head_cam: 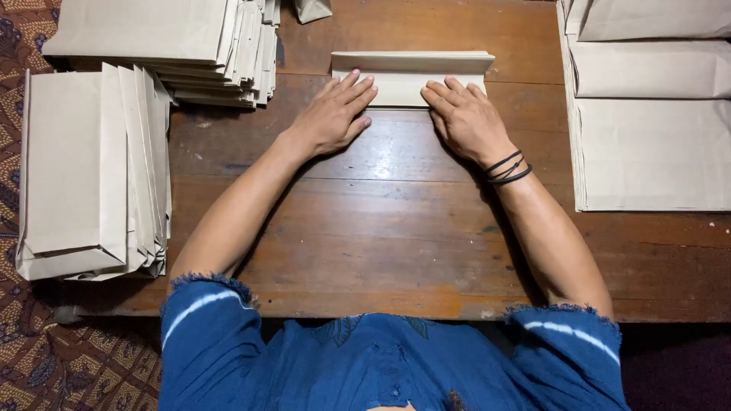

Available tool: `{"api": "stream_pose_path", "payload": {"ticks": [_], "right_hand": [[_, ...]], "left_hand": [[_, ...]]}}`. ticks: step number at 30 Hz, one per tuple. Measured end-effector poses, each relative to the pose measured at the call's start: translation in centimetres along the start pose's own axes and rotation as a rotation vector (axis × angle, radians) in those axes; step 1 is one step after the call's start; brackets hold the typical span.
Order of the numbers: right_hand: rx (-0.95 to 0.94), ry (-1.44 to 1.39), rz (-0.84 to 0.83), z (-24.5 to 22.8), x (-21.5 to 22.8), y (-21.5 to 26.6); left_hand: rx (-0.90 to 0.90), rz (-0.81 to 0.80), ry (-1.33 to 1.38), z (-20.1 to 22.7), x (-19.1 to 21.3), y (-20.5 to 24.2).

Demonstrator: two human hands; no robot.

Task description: The person folds a flat sheet of paper into a small packet by hand, creasing edges and tucking flaps to form a sealed pouch. The finished packet is placed on a stack of similar packets, and the person picks up another sheet to repeat the process.

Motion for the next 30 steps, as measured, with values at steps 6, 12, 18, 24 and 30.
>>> {"api": "stream_pose_path", "payload": {"ticks": [6,12,18,24,30], "right_hand": [[-0.206,-0.038,-0.448,-2.2,1.5,-1.7],[-0.171,-0.170,-0.381,-5.9,1.7,-2.3],[-0.157,-0.213,-0.286,-4.5,3.8,1.3],[-0.273,-0.291,-0.243,-3.4,3.4,4.1],[-0.282,-0.268,-0.236,-3.9,2.4,4.3]], "left_hand": [[0.077,-0.079,-0.063,1.2,0.4,-0.1],[0.089,-0.040,-0.222,4.8,-0.4,1.5],[0.063,-0.086,-0.245,8.6,-3.5,5.1],[-0.304,0.208,0.004,15.9,-1.8,6.8],[0.040,0.413,0.229,9.2,2.1,1.5]]}}
Point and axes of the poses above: each hand's wrist, its own y-axis away from the middle knuckle, its own x-axis out of the back of the hand, z = x × y, the point moved 4 cm from there along -y, towards the middle knuckle, and after that the axes turned 10 degrees about y, right-handed, at the moved point
